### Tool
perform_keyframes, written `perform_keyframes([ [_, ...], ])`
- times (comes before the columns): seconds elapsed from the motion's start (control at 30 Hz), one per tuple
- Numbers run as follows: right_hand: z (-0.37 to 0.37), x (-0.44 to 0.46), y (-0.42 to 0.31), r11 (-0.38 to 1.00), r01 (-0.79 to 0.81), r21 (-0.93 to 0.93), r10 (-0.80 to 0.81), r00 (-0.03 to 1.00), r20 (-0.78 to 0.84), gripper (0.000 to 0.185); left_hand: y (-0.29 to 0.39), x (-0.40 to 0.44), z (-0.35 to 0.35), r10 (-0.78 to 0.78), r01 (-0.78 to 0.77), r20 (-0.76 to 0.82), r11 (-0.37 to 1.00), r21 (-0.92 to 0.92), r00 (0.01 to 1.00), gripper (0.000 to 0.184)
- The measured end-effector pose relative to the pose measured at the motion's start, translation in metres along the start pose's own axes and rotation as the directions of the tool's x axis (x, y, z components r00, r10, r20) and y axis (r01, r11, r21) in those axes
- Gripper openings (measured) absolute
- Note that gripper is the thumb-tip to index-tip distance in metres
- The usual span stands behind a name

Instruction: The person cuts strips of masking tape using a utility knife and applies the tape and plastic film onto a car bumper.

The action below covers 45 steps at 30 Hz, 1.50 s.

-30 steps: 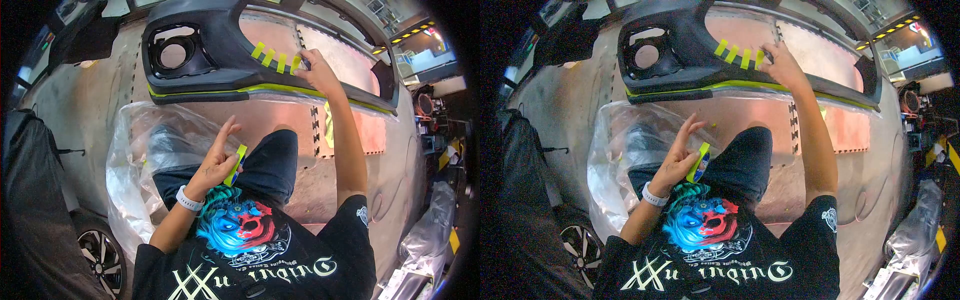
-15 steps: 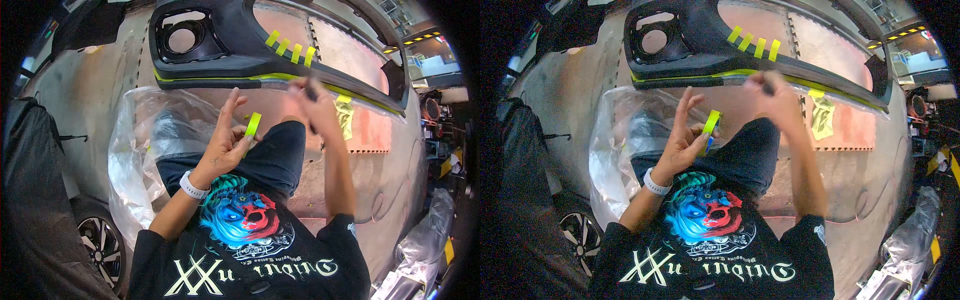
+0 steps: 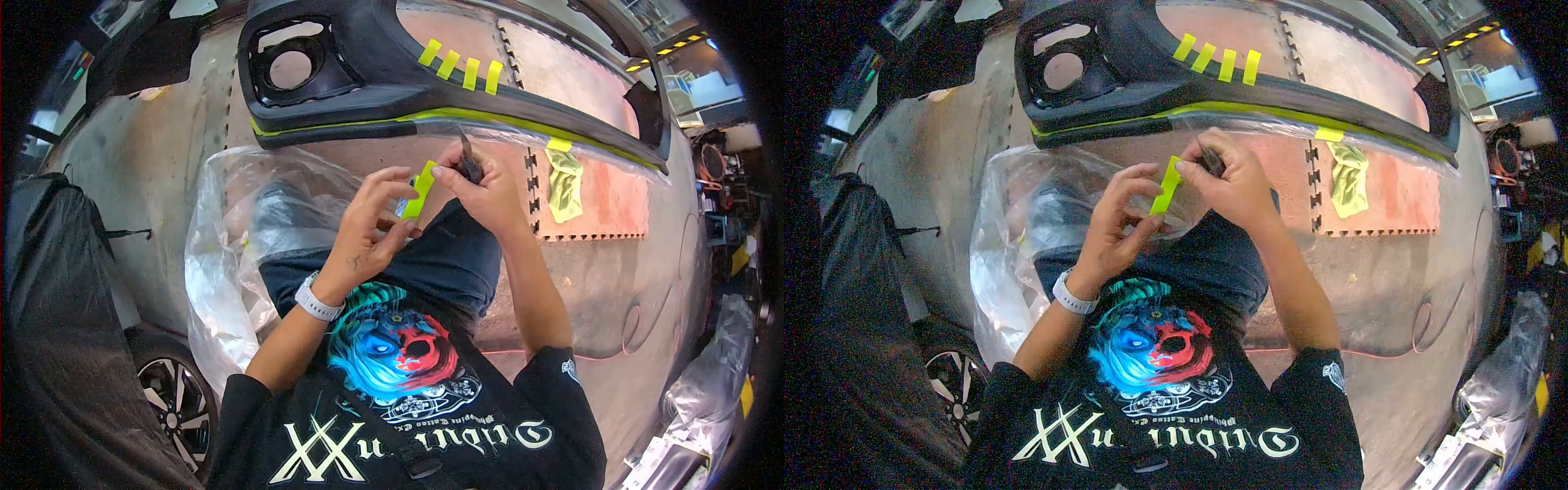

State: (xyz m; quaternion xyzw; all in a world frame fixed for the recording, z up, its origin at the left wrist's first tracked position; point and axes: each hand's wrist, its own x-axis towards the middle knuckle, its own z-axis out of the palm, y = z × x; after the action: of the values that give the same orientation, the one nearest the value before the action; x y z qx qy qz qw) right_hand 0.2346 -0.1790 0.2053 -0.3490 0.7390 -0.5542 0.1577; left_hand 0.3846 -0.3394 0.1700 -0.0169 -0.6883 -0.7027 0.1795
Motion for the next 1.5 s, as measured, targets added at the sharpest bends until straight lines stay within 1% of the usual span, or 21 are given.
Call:
perform_keyframes([
  [0.1,0.002,0.001,-0.008,0.991,0.105,-0.083,-0.104,0.994,0.012,0.01,0.002,0.003,-0.004,-0.05,0.04,0.082,0.993,0.115,0.995,0.05],
  [0.2,0.001,0.001,-0.003,0.965,0.207,-0.162,-0.207,0.978,0.015,0.01,0.001,0.005,0.0,-0.003,0.0,0.119,1.0,0.026,0.993,0.05],
  [0.27,-0.001,-0.004,-0.001,0.94,0.26,-0.219,-0.263,0.965,0.018,0.013,0.001,0.002,-0.002,-0.155,0.176,0.121,0.968,-0.179,0.98,0.051],
  [0.33,-0.002,-0.015,-0.003,0.895,0.1,-0.434,-0.148,0.986,-0.078,0.035,0.003,0.0,-0.007,-0.199,0.222,0.138,0.96,-0.173,0.97,0.052],
  [0.37,-0.005,-0.02,-0.003,0.896,0.102,-0.432,-0.148,0.986,-0.074,0.035,0.004,-0.001,-0.009,-0.243,0.267,0.152,0.949,-0.165,0.958,0.052],
  [0.43,-0.012,-0.028,-0.001,0.817,0.037,-0.575,0.035,0.993,0.113,0.054,0.001,-0.002,-0.009,-0.252,0.277,0.147,0.943,-0.185,0.957,0.055],
  [0.63,-0.002,-0.026,-0.001,0.719,0.031,-0.694,0.197,0.949,0.246,0.042,-0.001,0.003,0.001,-0.214,0.247,0.152,0.936,-0.251,0.965,0.077],
  [0.73,-0.009,-0.027,0.026,0.629,0.011,-0.778,0.213,0.959,0.185,0.04,0.015,0.005,0.0,-0.189,0.223,0.136,0.92,-0.323,0.973,0.088],
  [0.87,-0.035,-0.025,0.017,0.693,0.009,-0.721,0.124,0.984,0.131,0.032,0.014,0.006,-0.008,-0.173,0.203,0.12,0.927,-0.314,0.977,0.094],
  [0.93,-0.038,-0.021,0.005,0.943,-0.076,-0.325,0.087,0.996,0.019,0.031,0.011,0.008,-0.005,-0.172,0.211,0.151,0.929,-0.303,0.974,0.094],
  [0.97,-0.038,-0.019,0.0,0.939,-0.08,-0.335,0.087,0.996,0.004,0.031,0.009,0.01,0.0,-0.169,0.216,0.178,0.932,-0.29,0.969,0.094],
  [1.07,-0.028,-0.01,-0.011,0.978,-0.207,0.04,0.201,0.973,0.116,0.024,0.003,0.015,0.014,-0.167,0.227,0.249,0.945,-0.237,0.954,0.098],
  [1.1,-0.032,-0.008,-0.006,0.978,-0.204,0.033,0.199,0.974,0.109,0.024,0.003,0.016,0.018,-0.159,0.221,0.254,0.945,-0.241,0.954,0.098],
  [1.17,-0.039,0.002,0.006,0.993,-0.06,0.105,0.048,0.993,0.106,0.021,0.003,0.018,0.023,-0.142,0.207,0.249,0.944,-0.258,0.958,0.098],
  [1.2,-0.04,0.005,0.001,0.995,-0.008,0.097,0.014,0.998,-0.059,0.019,0.003,0.017,0.023,-0.138,0.204,0.251,0.944,-0.261,0.958,0.098],
  [1.23,-0.049,0.01,-0.009,0.996,-0.01,0.093,0.015,0.998,-0.059,0.019,0.002,0.015,0.023,-0.196,0.252,0.216,0.93,-0.267,0.956,0.097],
  [1.3,-0.081,0.027,-0.028,0.966,-0.206,0.153,0.246,0.913,-0.326,0.021,-0.002,0.01,0.021,-0.252,0.296,0.184,0.913,-0.28,0.95,0.097],
  [1.33,-0.097,0.037,-0.03,0.967,-0.204,0.15,0.243,0.912,-0.33,0.021,-0.009,0.008,0.018,-0.266,0.305,0.177,0.917,-0.255,0.948,0.096],
  [1.4,-0.126,0.06,-0.027,0.944,-0.122,-0.307,0.049,0.97,-0.236,0.025,-0.013,0.001,0.014,-0.285,0.32,0.175,0.919,-0.23,0.942,0.095],
  [1.43,-0.133,0.069,-0.021,0.943,-0.125,-0.308,0.05,0.97,-0.24,0.025,-0.014,-0.001,0.013,-0.286,0.324,0.186,0.919,-0.224,0.94,0.095],
  [1.5,-0.143,0.09,0.0,0.919,-0.106,-0.38,0.072,0.992,-0.104,0.036,-0.012,-0.003,0.012,-0.281,0.321,0.194,0.921,-0.221,0.94,0.095],
])
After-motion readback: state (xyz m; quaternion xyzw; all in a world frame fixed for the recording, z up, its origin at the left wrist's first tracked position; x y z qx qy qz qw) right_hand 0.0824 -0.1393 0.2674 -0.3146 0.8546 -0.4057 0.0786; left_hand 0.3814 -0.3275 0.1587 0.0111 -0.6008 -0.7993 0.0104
